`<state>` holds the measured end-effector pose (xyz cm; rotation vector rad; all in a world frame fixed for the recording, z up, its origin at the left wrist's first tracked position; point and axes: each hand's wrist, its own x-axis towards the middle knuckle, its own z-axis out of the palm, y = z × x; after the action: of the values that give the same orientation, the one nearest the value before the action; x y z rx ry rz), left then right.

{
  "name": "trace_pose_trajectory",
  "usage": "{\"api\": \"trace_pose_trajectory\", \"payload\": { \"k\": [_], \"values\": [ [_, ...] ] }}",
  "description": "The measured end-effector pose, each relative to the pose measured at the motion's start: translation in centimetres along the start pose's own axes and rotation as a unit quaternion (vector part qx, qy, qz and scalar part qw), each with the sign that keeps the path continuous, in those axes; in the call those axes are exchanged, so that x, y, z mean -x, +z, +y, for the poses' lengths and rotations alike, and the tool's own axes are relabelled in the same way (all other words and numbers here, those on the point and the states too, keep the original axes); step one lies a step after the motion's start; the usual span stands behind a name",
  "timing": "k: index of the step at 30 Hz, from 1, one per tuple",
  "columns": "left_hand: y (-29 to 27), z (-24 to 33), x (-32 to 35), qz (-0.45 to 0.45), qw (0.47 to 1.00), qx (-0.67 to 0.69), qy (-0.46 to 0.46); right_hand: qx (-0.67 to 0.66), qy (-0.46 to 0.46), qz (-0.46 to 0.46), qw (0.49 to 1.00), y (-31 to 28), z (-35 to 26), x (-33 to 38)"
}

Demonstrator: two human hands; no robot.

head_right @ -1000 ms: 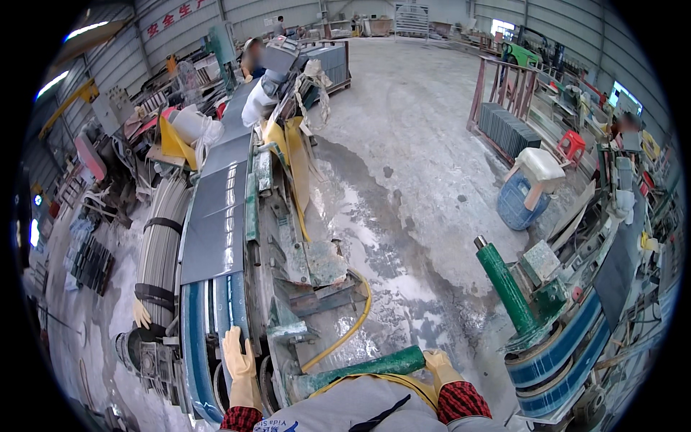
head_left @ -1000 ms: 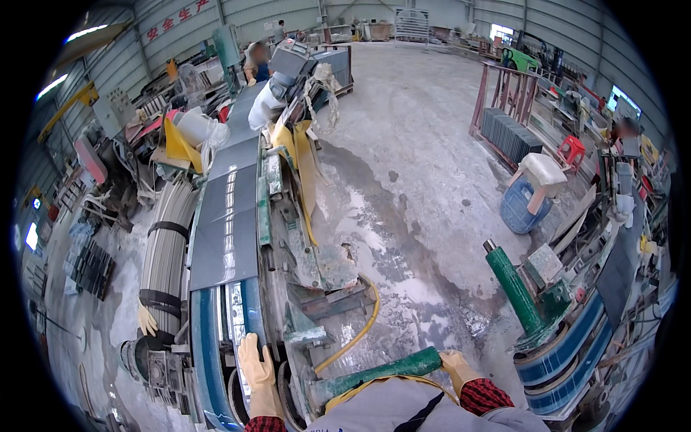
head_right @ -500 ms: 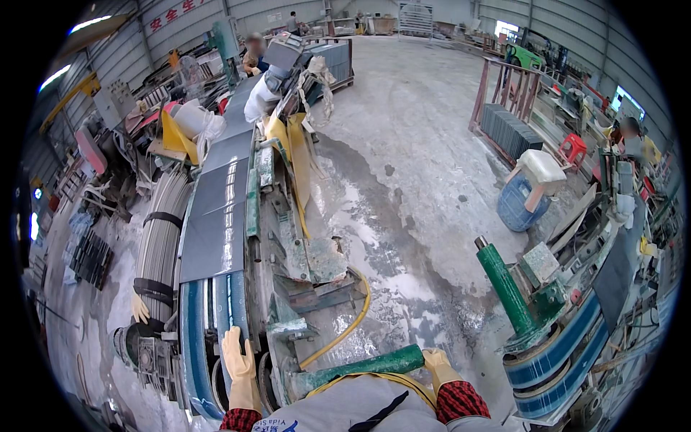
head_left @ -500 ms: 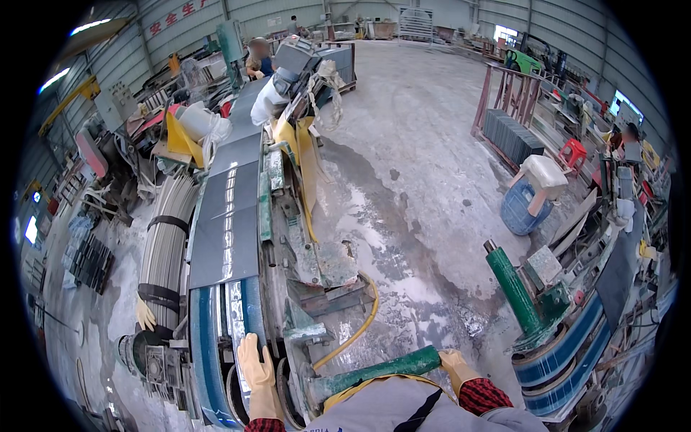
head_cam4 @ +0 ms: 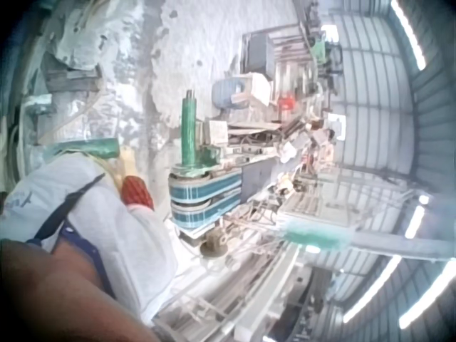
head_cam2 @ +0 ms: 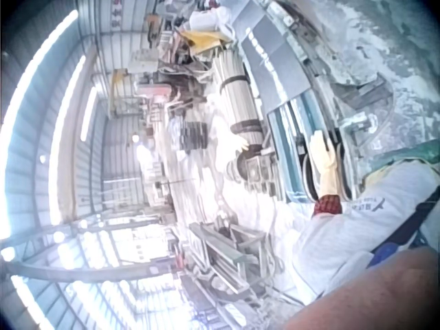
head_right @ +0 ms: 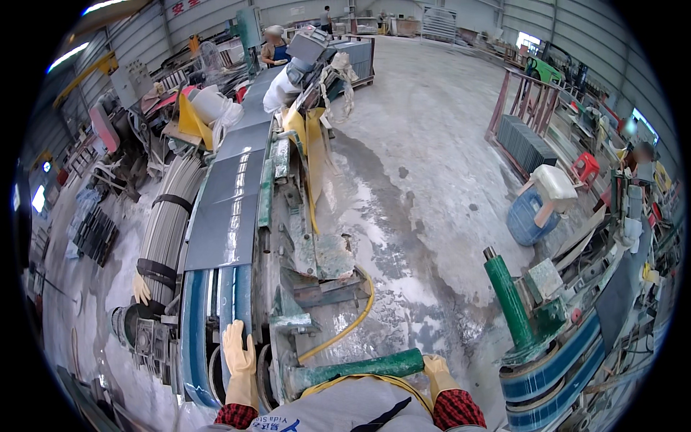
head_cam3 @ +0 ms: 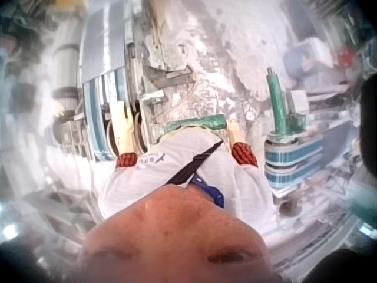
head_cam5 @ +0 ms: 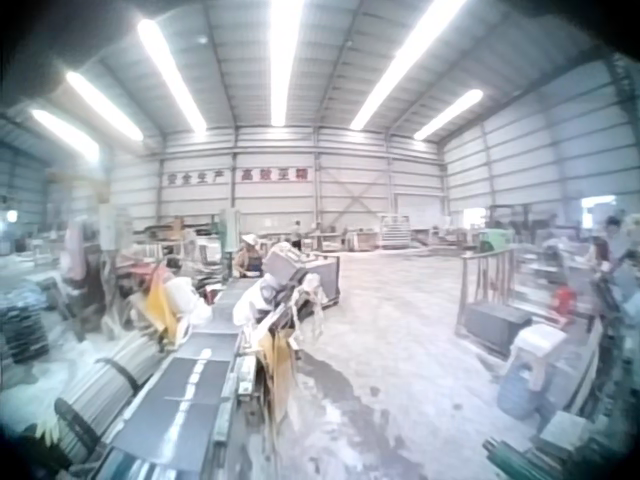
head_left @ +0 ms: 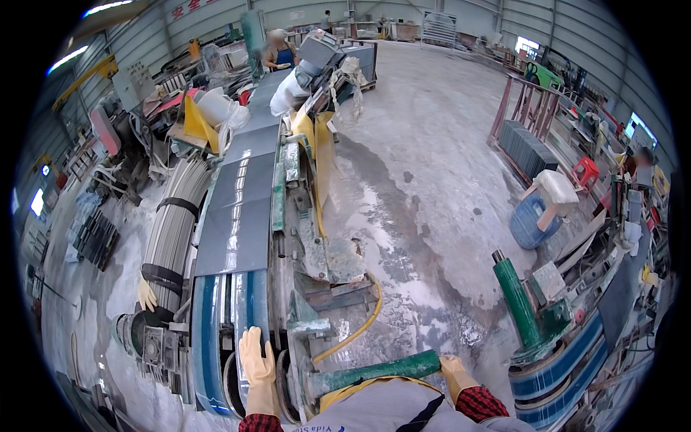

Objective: The person repeatedly picks up dark rectangular slabs from a conveyor belt and places them onto a processing machine. The person wears gloves and handles the slabs one at a time in a repetitive loop within a factory setting.

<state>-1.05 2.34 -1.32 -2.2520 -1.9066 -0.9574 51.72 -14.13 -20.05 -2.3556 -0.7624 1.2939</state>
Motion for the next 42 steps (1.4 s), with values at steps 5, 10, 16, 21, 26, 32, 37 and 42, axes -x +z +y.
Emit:
{"api": "trace_pose_trajectory", "payload": {
  "k": [5, 10, 16, 21, 26, 32, 37, 42],
  "values": [
    [-0.6, 0.5, 0.0, -0.002, 1.0, 0.013, -0.006, -0.027, 0.009, 0.007, 1.0, 0.4, 1.7, -1.5],
    [-0.6, 0.4, 0.7, 0.007, 1.0, 0.01, -0.012, -0.023, 0.006, 0.003, 1.0, -0.3, -0.5, 0.5],
    [-0.7, 0.2, 1.1, 0.008, 1.0, 0.007, -0.01, -0.055, 0.023, 0.004, 0.998, -0.1, 0.0, 0.2],
    [-0.9, 0.2, 1.6, 0.011, 1.0, 0.014, -0.007, 0.094, -0.064, -0.003, 0.993, -0.8, 0.2, 0.7],
    [-0.7, 0.4, 1.4, -0.002, 1.0, 0.015, -0.019, 0.229, -0.129, 0.036, 0.964, -1.0, 1.0, 0.3],
    [0.0, -1.7, 0.4, 0.11, 0.976, 0.149, -0.116, 0.031, -0.104, 0.013, 0.994, -1.2, -1.3, 1.2],
    [-0.2, -1.8, -8.3, 0.052, 0.705, 0.548, -0.447, -0.256, -0.021, -0.013, 0.966, -2.8, 2.9, -1.3],
    [5.5, -8.6, -12.0, -0.009, 0.438, 0.81, -0.39, -0.334, -0.046, -0.024, 0.941, -4.5, 4.0, 0.8]
  ]
}}
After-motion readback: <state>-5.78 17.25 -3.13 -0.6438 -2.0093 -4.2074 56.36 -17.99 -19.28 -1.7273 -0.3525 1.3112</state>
